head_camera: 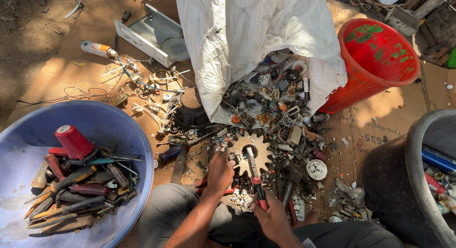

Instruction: The person sits on the ground and uses pliers and a hammer to manipulate a metal gear. They repeatedly strike the gear with the hammer and use pliers to adjust or remove small components from the gear's teeth.

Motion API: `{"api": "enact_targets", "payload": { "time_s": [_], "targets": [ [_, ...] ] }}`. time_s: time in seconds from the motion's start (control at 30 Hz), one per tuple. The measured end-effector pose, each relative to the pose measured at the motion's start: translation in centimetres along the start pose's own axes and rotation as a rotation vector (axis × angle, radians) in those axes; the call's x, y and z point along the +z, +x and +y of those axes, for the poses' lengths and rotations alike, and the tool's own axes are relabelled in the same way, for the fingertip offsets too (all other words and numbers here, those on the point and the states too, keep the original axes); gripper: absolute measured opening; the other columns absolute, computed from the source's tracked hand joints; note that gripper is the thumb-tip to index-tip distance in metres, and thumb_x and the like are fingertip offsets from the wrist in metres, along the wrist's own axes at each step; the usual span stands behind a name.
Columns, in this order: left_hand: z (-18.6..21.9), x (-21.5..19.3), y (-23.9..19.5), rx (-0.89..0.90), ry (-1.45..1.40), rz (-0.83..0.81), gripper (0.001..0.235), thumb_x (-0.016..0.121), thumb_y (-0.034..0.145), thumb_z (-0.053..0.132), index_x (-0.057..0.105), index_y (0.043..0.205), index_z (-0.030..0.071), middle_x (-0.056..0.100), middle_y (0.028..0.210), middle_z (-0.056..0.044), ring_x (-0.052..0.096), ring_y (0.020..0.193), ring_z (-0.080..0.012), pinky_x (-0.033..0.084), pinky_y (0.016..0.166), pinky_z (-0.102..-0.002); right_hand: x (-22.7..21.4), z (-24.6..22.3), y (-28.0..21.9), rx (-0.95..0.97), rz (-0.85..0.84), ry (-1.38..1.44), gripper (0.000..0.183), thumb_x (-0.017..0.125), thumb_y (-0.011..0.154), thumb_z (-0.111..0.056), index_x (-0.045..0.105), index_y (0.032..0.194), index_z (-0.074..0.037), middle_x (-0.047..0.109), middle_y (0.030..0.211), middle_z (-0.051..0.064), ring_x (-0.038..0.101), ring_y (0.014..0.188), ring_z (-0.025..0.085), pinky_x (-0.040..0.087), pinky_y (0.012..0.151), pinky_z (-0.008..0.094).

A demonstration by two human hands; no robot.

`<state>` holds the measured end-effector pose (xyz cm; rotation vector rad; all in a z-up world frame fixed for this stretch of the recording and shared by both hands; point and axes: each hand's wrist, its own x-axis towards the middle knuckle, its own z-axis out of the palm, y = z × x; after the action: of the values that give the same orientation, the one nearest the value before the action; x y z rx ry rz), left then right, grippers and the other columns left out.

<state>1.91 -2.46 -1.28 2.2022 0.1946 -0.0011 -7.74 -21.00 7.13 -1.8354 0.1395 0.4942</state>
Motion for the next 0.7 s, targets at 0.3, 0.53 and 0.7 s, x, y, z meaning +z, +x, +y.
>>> {"api": "enact_targets", "payload": {
  "time_s": [0.3, 0.53, 0.7],
  "targets": [
    [-1.8, 1.9, 0.2, -0.007, 0.061, -0.012, 0.019, 0.055, 0.082, -0.013, 0.070, 0.093, -0.013, 0.062, 0.100, -0.021, 0.066, 0.086, -0.0291, 0.056, 0.073, -0.041, -0.8, -0.9, 3.6, -0.291, 0.197, -0.678, 0.060, 0.075, 0.087, -0.023, 0.047, 0.133, 0.002, 0.059, 0.112, 0.024, 0.065, 0.097, 0.038, 0.054, 0.080, 0.051],
    [-1.9, 2.2, 0.5, -0.059, -0.181, 0.046, 0.051, 0.047, 0.074, -0.020, 0.070, 0.118, -0.009, 0.063, 0.099, -0.020, 0.065, 0.090, -0.0287, 0.058, 0.076, -0.039, -1.7, -2.0, 6.7, -0.119, 0.064, -1.068, 0.067, 0.071, 0.087, -0.020, 0.039, 0.142, -0.001, 0.052, 0.110, 0.017, 0.067, 0.085, 0.031, 0.059, 0.072, 0.044],
    [-0.9, 0.7, 0.2, -0.053, -0.136, 0.009, 0.053, 0.054, 0.072, -0.019, 0.068, 0.122, -0.010, 0.063, 0.099, -0.019, 0.063, 0.089, -0.0284, 0.055, 0.078, -0.040, -2.4, -3.5, 6.9, -0.138, 0.070, -0.865, 0.076, 0.069, 0.084, -0.013, 0.034, 0.152, -0.012, 0.054, 0.102, 0.011, 0.068, 0.076, 0.026, 0.061, 0.063, 0.041]
  ]
}}
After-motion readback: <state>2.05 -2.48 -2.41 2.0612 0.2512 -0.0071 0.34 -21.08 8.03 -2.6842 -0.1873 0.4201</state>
